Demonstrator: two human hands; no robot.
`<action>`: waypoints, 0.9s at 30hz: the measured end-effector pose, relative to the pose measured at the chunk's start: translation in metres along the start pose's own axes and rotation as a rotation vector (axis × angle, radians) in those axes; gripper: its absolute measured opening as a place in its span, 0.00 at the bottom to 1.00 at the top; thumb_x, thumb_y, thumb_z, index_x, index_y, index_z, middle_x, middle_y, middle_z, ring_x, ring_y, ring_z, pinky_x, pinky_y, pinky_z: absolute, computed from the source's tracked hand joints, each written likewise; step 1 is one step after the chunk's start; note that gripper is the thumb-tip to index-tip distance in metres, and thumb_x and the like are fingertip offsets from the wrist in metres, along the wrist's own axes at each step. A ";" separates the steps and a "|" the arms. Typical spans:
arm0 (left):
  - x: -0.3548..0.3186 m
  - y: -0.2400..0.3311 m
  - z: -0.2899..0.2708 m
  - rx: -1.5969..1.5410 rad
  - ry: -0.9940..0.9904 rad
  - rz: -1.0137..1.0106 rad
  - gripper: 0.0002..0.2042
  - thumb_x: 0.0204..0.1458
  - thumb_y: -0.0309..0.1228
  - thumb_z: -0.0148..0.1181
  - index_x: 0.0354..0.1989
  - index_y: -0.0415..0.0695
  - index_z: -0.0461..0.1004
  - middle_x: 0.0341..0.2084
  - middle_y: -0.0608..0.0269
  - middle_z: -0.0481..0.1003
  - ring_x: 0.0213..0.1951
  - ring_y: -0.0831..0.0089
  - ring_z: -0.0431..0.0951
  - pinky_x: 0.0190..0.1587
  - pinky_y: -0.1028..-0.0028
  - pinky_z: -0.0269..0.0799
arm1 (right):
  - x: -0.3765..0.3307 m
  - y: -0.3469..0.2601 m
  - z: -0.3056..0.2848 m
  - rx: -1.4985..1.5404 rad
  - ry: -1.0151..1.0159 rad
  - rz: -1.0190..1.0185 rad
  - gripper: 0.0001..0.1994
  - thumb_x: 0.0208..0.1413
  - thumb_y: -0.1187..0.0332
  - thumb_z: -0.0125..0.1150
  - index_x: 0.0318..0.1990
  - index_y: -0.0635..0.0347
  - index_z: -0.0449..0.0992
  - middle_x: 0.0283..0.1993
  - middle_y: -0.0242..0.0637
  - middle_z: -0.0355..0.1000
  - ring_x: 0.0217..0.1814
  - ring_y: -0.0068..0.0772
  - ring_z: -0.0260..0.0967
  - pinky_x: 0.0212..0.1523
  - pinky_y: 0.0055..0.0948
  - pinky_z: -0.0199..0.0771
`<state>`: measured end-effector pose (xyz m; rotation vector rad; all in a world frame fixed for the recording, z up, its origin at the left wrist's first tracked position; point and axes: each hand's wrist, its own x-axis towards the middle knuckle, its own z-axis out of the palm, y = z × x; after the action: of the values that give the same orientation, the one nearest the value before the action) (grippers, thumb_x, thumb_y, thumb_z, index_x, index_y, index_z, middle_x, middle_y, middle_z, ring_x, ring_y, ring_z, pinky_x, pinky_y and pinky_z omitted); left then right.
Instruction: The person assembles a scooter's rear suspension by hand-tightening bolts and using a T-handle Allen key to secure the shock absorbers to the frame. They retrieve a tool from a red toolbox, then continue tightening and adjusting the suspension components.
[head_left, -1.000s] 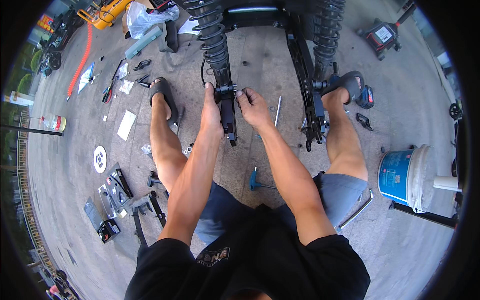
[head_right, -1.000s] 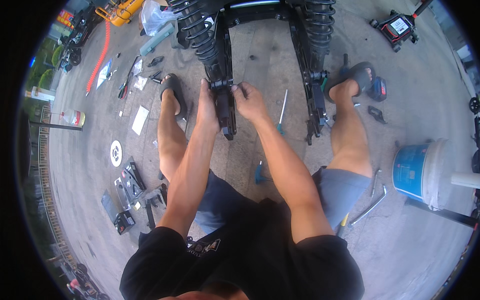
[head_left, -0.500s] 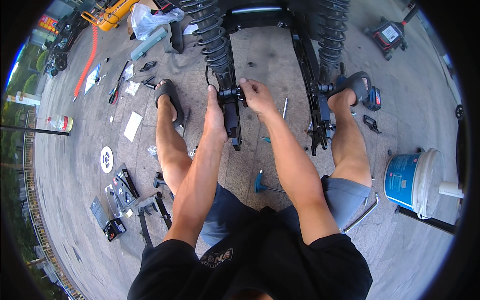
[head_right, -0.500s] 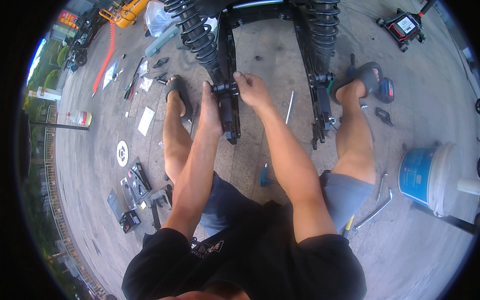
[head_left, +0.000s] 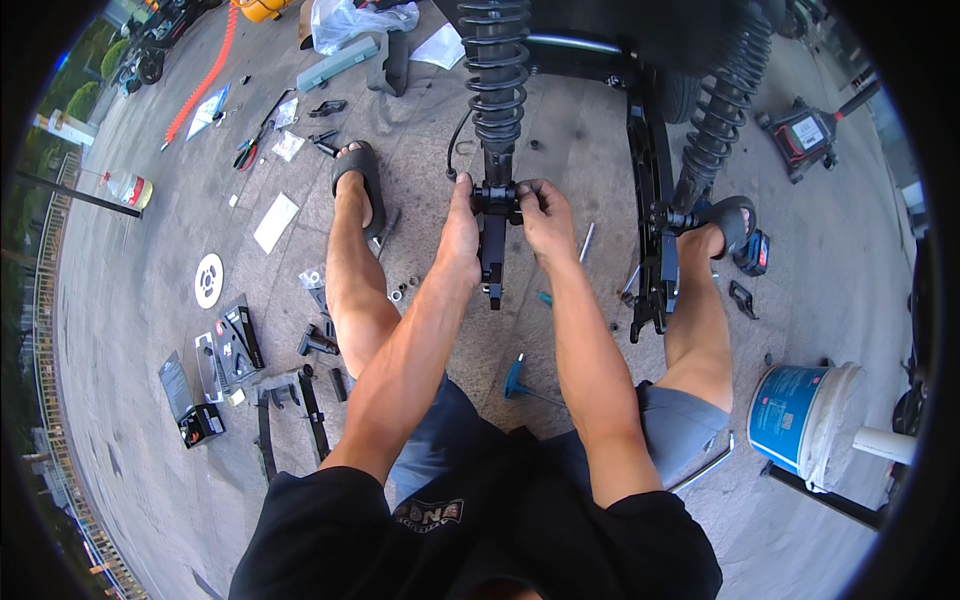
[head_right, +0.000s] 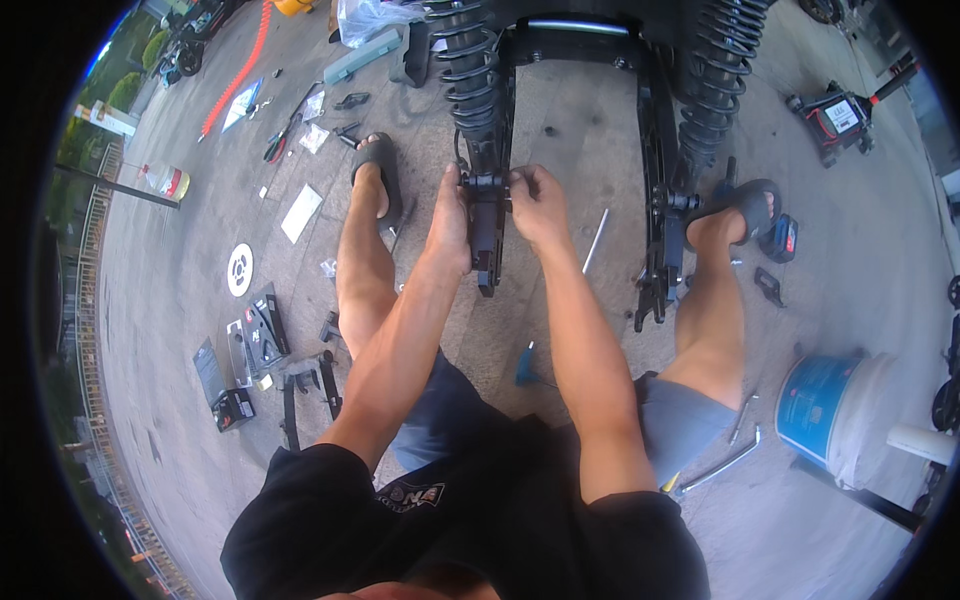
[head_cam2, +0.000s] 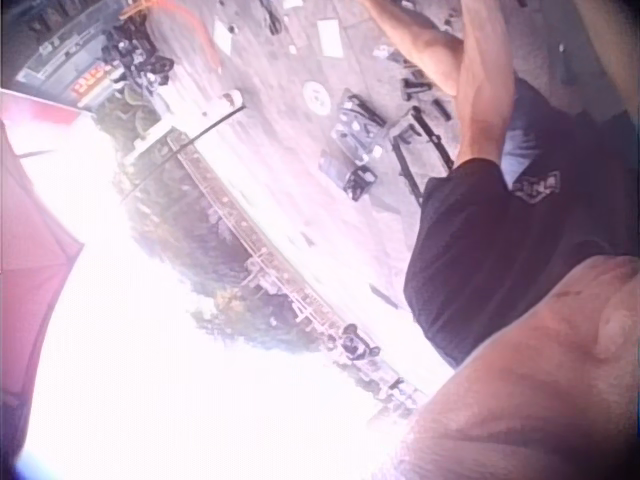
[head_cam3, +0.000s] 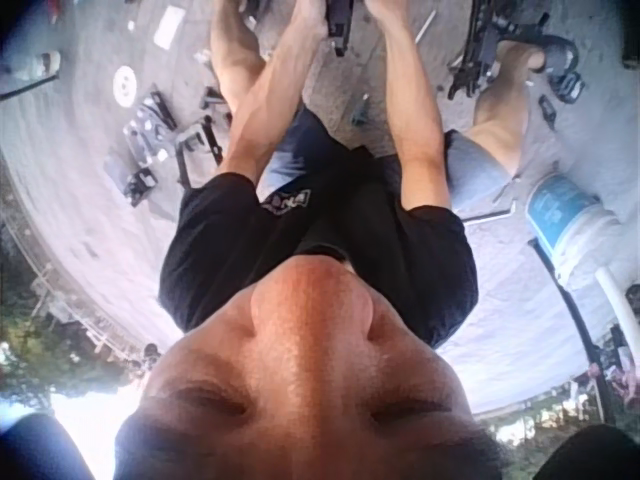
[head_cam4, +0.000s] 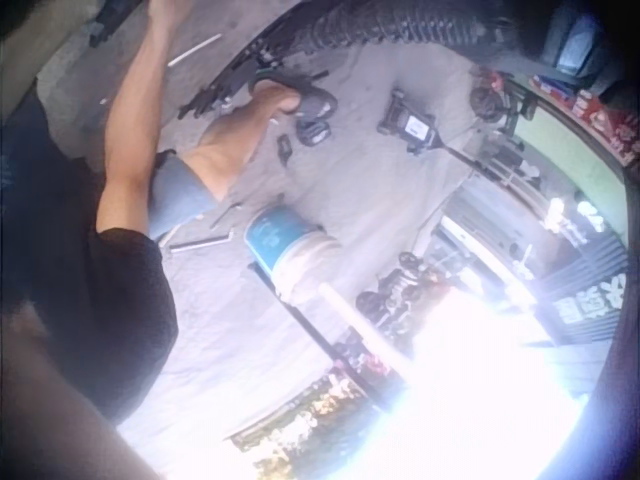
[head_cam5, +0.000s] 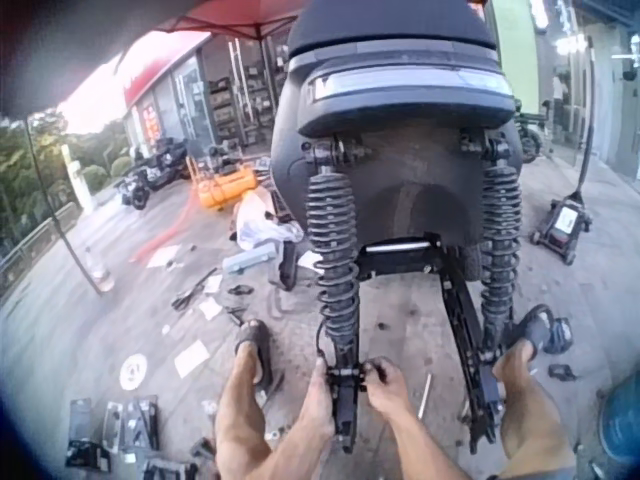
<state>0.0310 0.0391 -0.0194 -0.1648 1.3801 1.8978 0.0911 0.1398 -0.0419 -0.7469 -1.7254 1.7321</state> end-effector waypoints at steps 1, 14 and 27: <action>0.000 0.000 0.000 0.001 -0.005 0.020 0.30 0.59 0.59 0.34 0.41 0.43 0.71 0.31 0.65 0.71 0.32 0.76 0.68 0.35 0.74 0.66 | 0.000 0.001 0.000 0.026 0.022 -0.027 0.11 0.60 0.63 0.54 0.31 0.62 0.74 0.23 0.23 0.64 0.26 0.17 0.57 0.27 0.21 0.57; -0.015 0.005 0.004 -0.098 0.071 -0.022 0.30 0.56 0.59 0.44 0.48 0.41 0.69 0.35 0.60 0.70 0.30 0.74 0.69 0.31 0.71 0.68 | -0.004 -0.003 0.001 0.203 -0.035 0.050 0.14 0.60 0.61 0.54 0.28 0.62 0.73 0.23 0.27 0.65 0.26 0.18 0.58 0.26 0.24 0.58; -0.021 0.005 0.007 -0.030 -0.013 0.013 0.31 0.59 0.57 0.39 0.54 0.40 0.69 0.50 0.55 0.70 0.51 0.68 0.66 0.57 0.68 0.58 | -0.004 0.017 -0.015 0.175 -0.083 0.224 0.13 0.61 0.64 0.50 0.43 0.66 0.71 0.39 0.36 0.69 0.38 0.27 0.67 0.40 0.28 0.71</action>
<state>0.0448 0.0337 -0.0016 -0.1586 1.3478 1.9278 0.1042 0.1471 -0.0592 -0.8254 -1.5666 2.0621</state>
